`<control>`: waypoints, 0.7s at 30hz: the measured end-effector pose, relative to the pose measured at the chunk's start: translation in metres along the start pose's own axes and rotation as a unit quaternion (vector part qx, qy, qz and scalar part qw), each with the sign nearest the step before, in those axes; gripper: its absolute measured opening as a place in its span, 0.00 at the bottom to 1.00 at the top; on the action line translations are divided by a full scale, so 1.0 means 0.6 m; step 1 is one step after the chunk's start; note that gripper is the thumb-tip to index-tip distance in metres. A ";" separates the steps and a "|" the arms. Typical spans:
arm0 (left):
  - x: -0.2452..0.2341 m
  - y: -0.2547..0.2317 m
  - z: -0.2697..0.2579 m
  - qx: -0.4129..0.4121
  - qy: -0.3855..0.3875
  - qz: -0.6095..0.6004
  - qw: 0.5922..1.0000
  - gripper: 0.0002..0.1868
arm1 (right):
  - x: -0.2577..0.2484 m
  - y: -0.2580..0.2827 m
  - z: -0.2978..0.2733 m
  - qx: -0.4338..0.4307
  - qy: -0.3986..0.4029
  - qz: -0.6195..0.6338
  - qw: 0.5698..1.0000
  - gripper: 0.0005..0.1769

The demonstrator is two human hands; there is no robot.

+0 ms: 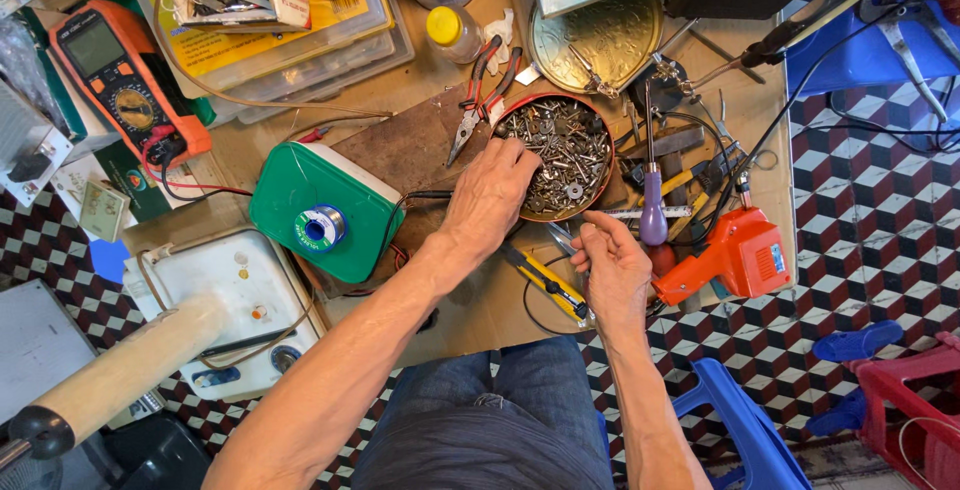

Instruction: The person sorts through a container of small metal parts, selects a component, and uses pliers to strip the insulation from a wire. They then insert the wire into a hole in a handheld electric mixer and test the connection. The person repeats the process with another wire, inserting it into the mixer and testing it.

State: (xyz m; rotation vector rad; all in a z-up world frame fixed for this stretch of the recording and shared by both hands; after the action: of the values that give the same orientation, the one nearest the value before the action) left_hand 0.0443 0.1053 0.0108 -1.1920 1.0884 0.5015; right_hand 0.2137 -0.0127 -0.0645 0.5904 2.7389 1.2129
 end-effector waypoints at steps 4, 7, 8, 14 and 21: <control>0.018 -0.038 -0.008 0.063 0.031 -0.097 0.993 0.10 | -0.003 0.002 0.006 -0.004 0.003 0.014 1.000 0.17; 0.074 -0.045 0.001 0.092 0.128 -0.089 0.984 0.06 | -0.003 0.001 0.005 -0.005 0.007 0.003 1.000 0.17; 0.083 -0.042 0.009 0.104 0.132 -0.089 0.982 0.08 | -0.003 0.001 0.005 -0.005 0.008 0.001 1.000 0.17; 0.107 -0.014 -0.006 0.061 0.160 -0.082 0.982 0.05 | 0.003 0.005 0.005 -0.004 0.010 0.001 1.000 0.17; 0.107 -0.005 -0.009 -0.008 0.120 -0.100 0.988 0.06 | 0.001 0.001 0.007 -0.005 0.008 -0.001 1.000 0.17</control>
State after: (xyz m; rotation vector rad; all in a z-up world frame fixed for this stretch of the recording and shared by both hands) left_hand 0.0723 0.0857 -0.0436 -1.3837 1.1540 0.2156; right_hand 0.2143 -0.0088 -0.0669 0.5794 2.7450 1.2343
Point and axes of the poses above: each hand's wrist, its own z-axis towards the middle knuckle, its own x-axis out of the palm, y = z × x, the point moved 10 cm from there along z, towards the middle knuckle, and after that the axes turned 9 degrees about z, right-handed, at the moved point
